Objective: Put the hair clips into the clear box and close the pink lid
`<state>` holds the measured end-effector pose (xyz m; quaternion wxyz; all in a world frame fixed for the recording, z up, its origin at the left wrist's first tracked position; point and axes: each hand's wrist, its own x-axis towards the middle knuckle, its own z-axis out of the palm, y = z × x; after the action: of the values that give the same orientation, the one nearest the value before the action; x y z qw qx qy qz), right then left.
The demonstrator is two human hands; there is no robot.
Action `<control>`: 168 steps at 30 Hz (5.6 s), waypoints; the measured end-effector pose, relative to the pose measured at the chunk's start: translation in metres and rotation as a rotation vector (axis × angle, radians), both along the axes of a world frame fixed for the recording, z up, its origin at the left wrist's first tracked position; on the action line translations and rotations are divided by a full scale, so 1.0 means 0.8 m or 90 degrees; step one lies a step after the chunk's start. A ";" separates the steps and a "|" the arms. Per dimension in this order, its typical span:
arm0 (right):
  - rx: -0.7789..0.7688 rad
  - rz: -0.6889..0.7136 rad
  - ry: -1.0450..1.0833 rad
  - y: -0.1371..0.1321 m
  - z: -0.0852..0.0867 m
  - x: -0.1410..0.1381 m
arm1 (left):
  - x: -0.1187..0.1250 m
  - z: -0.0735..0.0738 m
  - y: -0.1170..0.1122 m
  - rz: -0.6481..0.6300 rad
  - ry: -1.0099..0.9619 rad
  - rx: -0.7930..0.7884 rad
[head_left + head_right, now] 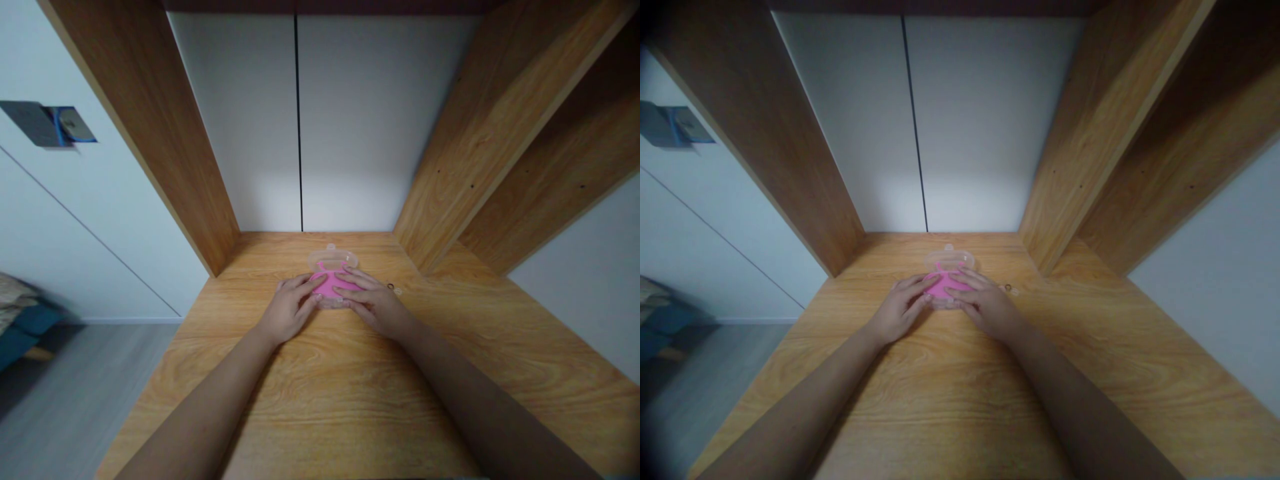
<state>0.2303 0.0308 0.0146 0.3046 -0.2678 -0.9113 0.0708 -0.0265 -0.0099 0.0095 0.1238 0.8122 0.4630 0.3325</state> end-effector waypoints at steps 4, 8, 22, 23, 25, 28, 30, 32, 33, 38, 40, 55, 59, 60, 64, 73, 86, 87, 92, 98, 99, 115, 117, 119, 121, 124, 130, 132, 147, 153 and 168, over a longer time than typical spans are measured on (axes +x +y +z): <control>-0.004 0.010 0.017 -0.001 -0.001 -0.002 | 0.003 -0.001 0.000 0.009 -0.009 0.001; -0.004 0.007 -0.007 -0.007 0.003 -0.005 | 0.006 -0.003 0.003 0.003 -0.030 0.000; -0.021 -0.036 0.060 -0.006 0.015 0.006 | 0.001 -0.003 0.004 0.016 -0.032 -0.008; -0.022 -0.061 0.087 -0.004 0.018 0.010 | 0.001 -0.003 0.005 0.016 -0.034 -0.006; -0.038 -0.120 0.133 -0.001 0.020 0.016 | 0.001 -0.003 0.005 0.015 -0.037 -0.004; -0.073 -0.193 0.171 0.004 0.019 0.020 | 0.001 -0.003 0.005 0.016 -0.038 -0.002; -0.108 -0.222 0.173 0.007 0.015 0.019 | 0.001 -0.003 0.005 0.016 -0.038 -0.002; -0.161 -0.237 0.172 0.008 0.010 0.015 | 0.002 -0.004 0.005 0.015 -0.038 -0.002; -0.192 -0.245 0.178 0.009 0.007 0.013 | 0.002 -0.004 0.005 0.015 -0.038 -0.002; -0.287 -0.273 0.222 0.011 0.005 0.008 | 0.001 -0.003 0.005 0.024 -0.035 0.002; -0.267 -0.300 0.196 0.014 0.008 0.016 | 0.001 -0.003 0.004 0.024 -0.034 0.004; -0.183 -0.538 -0.189 0.046 0.002 0.092 | 0.001 -0.005 0.005 0.022 -0.027 0.014; -0.168 -0.519 -0.196 0.046 0.000 0.094 | 0.001 -0.003 0.005 0.022 -0.028 0.015; -0.163 -0.516 -0.198 0.046 -0.001 0.094 | 0.001 -0.003 0.004 0.023 -0.029 0.015; -0.149 -0.514 -0.217 0.046 -0.005 0.092 | 0.000 -0.003 0.004 0.024 -0.025 0.016; -0.120 -0.515 -0.167 0.047 -0.008 0.087 | 0.000 -0.004 0.005 0.023 -0.029 0.015; -0.225 -0.333 0.303 0.021 0.010 0.032 | 0.001 -0.003 0.003 0.018 -0.038 0.012; -0.202 -0.320 0.300 0.017 0.012 0.028 | 0.001 -0.003 0.003 0.019 -0.038 0.012; -0.060 -0.257 0.216 0.002 0.022 0.014 | 0.001 -0.004 0.003 0.024 -0.033 0.010; -0.011 -0.196 0.162 -0.004 0.021 0.006 | 0.002 -0.001 0.002 0.024 -0.031 0.009; -0.006 -0.189 0.159 -0.004 0.020 0.006 | 0.002 -0.001 0.002 0.024 -0.030 0.008; 0.035 -0.149 0.155 -0.006 0.016 0.002 | 0.003 0.001 0.002 0.027 -0.030 0.005; 0.030 -0.149 0.162 -0.007 0.016 0.001 | 0.003 0.001 0.002 0.026 -0.030 0.004; 0.023 -0.150 0.163 -0.007 0.017 0.000 | 0.002 0.000 0.002 0.024 -0.030 0.003; 0.022 -0.152 0.162 -0.007 0.018 -0.001 | 0.002 0.000 0.003 0.023 -0.031 0.005; 0.024 -0.159 0.156 -0.005 0.017 0.000 | 0.002 -0.001 0.003 0.025 -0.034 0.007; 0.020 -0.172 0.171 -0.006 0.017 0.001 | 0.002 -0.002 0.003 0.022 -0.032 0.009; 0.018 -0.198 0.176 -0.006 0.019 0.004 | 0.002 -0.002 0.003 0.023 -0.035 0.011; -0.186 -0.449 -0.138 0.045 0.011 0.082 | 0.002 -0.004 0.005 0.020 -0.040 0.013; -0.203 -0.422 -0.213 0.044 0.009 0.082 | 0.002 -0.003 0.003 0.026 -0.036 0.011; -0.126 -0.311 -0.089 0.045 0.008 0.079 | 0.001 -0.002 0.004 0.018 -0.037 0.007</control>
<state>0.2937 0.0667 0.0210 0.2215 -0.5126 -0.8270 0.0655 -0.0254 -0.0068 0.0076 0.1283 0.7962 0.4687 0.3604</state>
